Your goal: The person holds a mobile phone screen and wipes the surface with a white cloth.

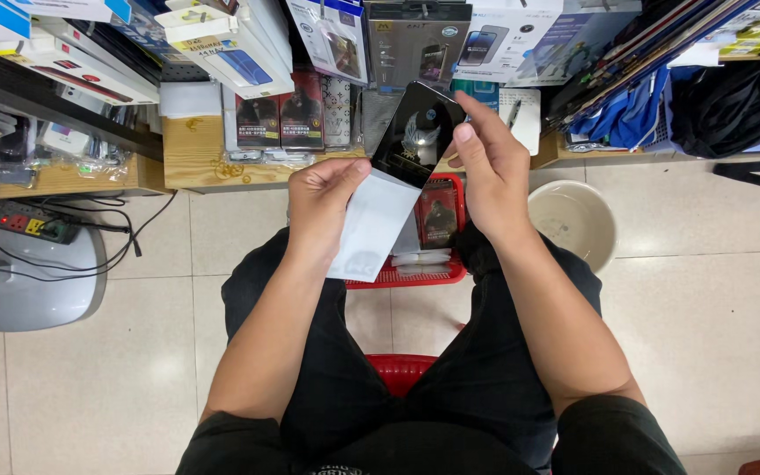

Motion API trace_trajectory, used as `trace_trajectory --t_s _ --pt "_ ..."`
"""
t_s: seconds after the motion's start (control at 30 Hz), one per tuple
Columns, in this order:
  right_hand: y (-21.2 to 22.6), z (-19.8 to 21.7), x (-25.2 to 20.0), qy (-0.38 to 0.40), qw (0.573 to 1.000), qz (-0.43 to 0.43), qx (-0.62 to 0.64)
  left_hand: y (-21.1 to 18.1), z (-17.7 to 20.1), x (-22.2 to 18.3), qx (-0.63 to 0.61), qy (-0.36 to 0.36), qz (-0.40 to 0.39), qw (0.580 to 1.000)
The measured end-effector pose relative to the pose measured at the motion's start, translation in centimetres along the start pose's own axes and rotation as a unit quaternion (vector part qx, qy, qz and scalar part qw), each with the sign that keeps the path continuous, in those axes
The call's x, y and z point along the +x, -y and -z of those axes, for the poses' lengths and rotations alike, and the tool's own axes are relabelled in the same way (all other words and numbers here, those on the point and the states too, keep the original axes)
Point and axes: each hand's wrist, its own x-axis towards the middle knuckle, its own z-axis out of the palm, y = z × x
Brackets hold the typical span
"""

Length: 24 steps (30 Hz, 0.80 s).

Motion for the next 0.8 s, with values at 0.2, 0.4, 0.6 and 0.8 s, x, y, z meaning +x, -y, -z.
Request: trace_trajectory --t_s 0.2,0.4,0.6,0.8 --pt "-0.3 0.0 0.1 0.030 0.999 0.008 -0.014 -0.3 -0.1 -0.2 -0.003 -0.011 -0.002 1.000" --pt "-0.2 0.0 0.0 0.023 1.000 -0.001 -0.017 0.3 -0.1 -0.3 -0.015 -0.006 0.007 1.000" --pt "-1.0 -0.6 0.1 0.000 0.991 -0.128 0.039 0.1 -0.6 -0.5 -0.060 0.043 0.067 0.995" --pt "-4.3 -2.1 0.5 0.075 0.974 -0.088 -0.196 0.7 -0.1 0.2 -0.020 0.018 0.029 0.999"
